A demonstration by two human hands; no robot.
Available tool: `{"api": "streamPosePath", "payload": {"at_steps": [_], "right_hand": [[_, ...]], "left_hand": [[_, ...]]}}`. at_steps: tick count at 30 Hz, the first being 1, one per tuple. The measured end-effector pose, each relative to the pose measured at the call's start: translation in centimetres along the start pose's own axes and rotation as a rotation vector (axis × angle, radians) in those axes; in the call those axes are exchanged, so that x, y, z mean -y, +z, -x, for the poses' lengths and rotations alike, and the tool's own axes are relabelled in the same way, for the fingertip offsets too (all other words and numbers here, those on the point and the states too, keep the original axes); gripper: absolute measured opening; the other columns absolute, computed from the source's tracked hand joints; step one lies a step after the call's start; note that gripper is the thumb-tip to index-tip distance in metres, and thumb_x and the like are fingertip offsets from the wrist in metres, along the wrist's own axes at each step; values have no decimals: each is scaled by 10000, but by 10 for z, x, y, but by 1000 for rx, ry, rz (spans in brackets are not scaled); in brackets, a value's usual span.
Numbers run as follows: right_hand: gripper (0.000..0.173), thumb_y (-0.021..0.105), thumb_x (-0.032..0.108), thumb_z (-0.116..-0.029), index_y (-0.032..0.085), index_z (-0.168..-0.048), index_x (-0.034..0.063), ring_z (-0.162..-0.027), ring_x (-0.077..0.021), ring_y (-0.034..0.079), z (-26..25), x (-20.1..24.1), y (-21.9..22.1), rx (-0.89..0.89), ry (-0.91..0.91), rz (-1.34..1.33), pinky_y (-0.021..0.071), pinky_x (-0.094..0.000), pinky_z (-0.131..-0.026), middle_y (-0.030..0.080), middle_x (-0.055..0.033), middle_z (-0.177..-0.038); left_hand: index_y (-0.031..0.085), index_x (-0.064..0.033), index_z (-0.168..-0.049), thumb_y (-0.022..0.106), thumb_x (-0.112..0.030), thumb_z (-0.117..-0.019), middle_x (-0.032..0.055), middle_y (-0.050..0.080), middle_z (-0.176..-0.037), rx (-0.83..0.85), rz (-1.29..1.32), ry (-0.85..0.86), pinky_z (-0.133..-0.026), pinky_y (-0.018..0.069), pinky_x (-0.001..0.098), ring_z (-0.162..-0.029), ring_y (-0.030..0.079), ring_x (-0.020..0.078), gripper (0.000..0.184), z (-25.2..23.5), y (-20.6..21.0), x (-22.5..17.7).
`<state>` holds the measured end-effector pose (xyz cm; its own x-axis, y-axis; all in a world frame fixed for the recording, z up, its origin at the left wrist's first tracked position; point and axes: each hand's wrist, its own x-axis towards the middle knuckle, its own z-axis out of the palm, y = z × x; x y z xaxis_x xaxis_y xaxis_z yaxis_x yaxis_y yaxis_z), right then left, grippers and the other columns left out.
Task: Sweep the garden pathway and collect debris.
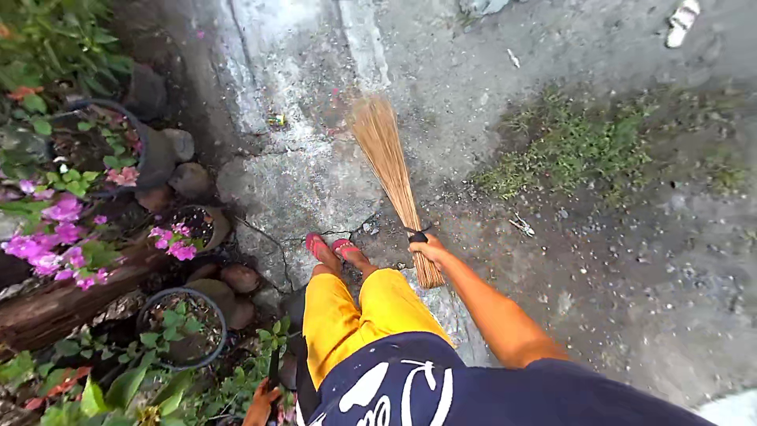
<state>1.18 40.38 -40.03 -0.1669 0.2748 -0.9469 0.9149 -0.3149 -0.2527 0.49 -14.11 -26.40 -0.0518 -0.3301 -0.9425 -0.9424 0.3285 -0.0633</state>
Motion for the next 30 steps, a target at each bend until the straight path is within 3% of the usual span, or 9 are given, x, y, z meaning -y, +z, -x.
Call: {"api": "streamPosePath", "payload": {"at_steps": [2,5,9,13,16,19,22,26,30], "right_hand": [[525,635,127,-980,411,-1449,57,-768,-259,664,17,-31,-6,-41,80,-324,596,-431,-688,625,-177,-1029],[248,508,274,-1040,503,-1155,55,-638,-189,613,26,-39,17,-138,232,-806,571,-371,-610,588,-92,-804],[450,381,441,-1049,480,-1260,57,-884,-263,613,-14,21,83,-148,148,-1305,544,-469,-770,595,-152,-1045],[386,481,430,-986,531,-1180,101,-826,-189,626,-21,118,167,159,106,-1190,553,-408,-722,622,-78,-961],[372,553,440,-989,606,-1165,116,-754,-135,655,8,168,183,370,-15,-917,575,-334,-681,666,-43,-902],[268,483,326,-1044,547,-1120,77,-658,-135,640,25,177,156,442,-18,-1032,578,-288,-605,622,-54,-812],[270,446,299,-1060,526,-1157,61,-657,-153,622,39,141,108,282,52,-993,563,-309,-613,608,-66,-809],[194,485,132,-1019,538,-1167,18,-725,-214,666,29,79,36,76,153,-775,581,-380,-669,677,-122,-911],[171,466,222,-1055,494,-1122,67,-595,-152,601,6,117,2,-136,141,-1025,563,-306,-554,576,-67,-768]], "left_hand": [[250,-112,-1593,519,-40,-1043,124,562,-899,-5,-224,29,-533,469,318,-587,517,144,616,-20,-9,-14],[229,-145,-1625,552,-70,-1044,201,597,-1024,-1,-484,49,-622,481,391,-682,536,209,669,-47,-13,-46],[264,-124,-1624,525,-123,-1071,316,586,-1285,-43,-608,81,-784,527,541,-935,634,384,611,-55,-12,-106],[290,-73,-1595,444,-131,-1101,289,595,-1252,-57,-649,80,-816,523,511,-942,629,347,521,-50,-29,-159],[412,3,-1506,448,-118,-1093,289,634,-1154,-68,-695,124,-796,538,508,-881,649,335,432,-60,-49,-189],[444,18,-1478,464,-152,-1096,265,634,-1112,-65,-659,129,-801,533,477,-874,627,300,418,-67,-59,-224],[440,-2,-1458,580,-152,-1043,177,592,-954,-43,-589,148,-619,496,387,-692,542,199,463,-79,-57,-250],[354,-52,-1538,582,-111,-1025,169,585,-950,-39,-612,167,-603,485,372,-684,538,196,565,-66,-39,-284],[318,-57,-1566,571,-112,-1029,219,610,-1046,-63,-663,211,-670,522,417,-755,589,246,596,-62,-19,-317]]}}
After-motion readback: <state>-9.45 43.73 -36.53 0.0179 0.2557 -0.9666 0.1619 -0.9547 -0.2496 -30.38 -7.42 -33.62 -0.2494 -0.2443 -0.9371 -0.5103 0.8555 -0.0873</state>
